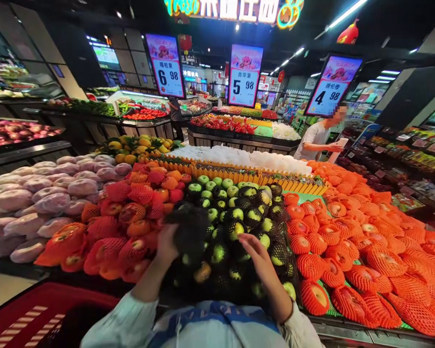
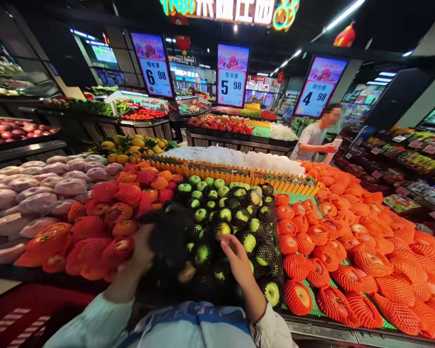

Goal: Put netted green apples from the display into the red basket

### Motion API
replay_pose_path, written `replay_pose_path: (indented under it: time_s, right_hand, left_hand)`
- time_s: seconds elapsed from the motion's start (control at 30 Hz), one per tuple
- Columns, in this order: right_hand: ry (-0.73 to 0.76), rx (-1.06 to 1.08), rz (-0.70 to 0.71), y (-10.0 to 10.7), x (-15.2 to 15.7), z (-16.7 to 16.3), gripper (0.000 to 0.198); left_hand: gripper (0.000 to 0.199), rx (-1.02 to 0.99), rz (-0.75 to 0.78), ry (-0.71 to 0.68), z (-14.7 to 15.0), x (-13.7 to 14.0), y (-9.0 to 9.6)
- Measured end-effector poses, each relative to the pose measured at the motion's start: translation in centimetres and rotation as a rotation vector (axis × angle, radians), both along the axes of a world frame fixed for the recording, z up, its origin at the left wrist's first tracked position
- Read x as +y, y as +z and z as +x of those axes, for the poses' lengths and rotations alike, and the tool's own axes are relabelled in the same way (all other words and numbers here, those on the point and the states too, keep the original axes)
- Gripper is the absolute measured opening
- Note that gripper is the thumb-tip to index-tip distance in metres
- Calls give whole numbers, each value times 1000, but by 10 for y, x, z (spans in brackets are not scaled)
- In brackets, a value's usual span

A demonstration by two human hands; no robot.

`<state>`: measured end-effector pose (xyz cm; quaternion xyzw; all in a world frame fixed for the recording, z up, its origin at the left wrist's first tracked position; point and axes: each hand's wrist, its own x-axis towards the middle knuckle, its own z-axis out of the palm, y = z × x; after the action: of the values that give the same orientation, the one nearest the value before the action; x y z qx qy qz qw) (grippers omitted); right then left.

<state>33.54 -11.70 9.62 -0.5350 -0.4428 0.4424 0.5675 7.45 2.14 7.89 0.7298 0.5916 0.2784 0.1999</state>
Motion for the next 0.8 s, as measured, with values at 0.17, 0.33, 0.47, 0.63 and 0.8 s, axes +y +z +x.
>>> replay_pose_path:
  time_s: [0.17,0.33,0.47,0.63,0.8]
  right_hand:
    - [-87,-128,35,0,3,0,43]
    - [-166,-166,34,-15,4,9,43]
    - [-167,-195,54,-24,4,7,40]
    - [-143,-206,52,-32,4,0,38]
    - [-185,-188,51,-38,6,-5,37]
  left_hand:
    - [53,83,47,-297,31,10,-8]
    - [62,108,61,-415,54,25,-19]
    - [67,93,39,-344,67,31,-31]
    - [91,11,35,-342,70,25,-32]
    - [72,-129,110,-305,50,16,-17]
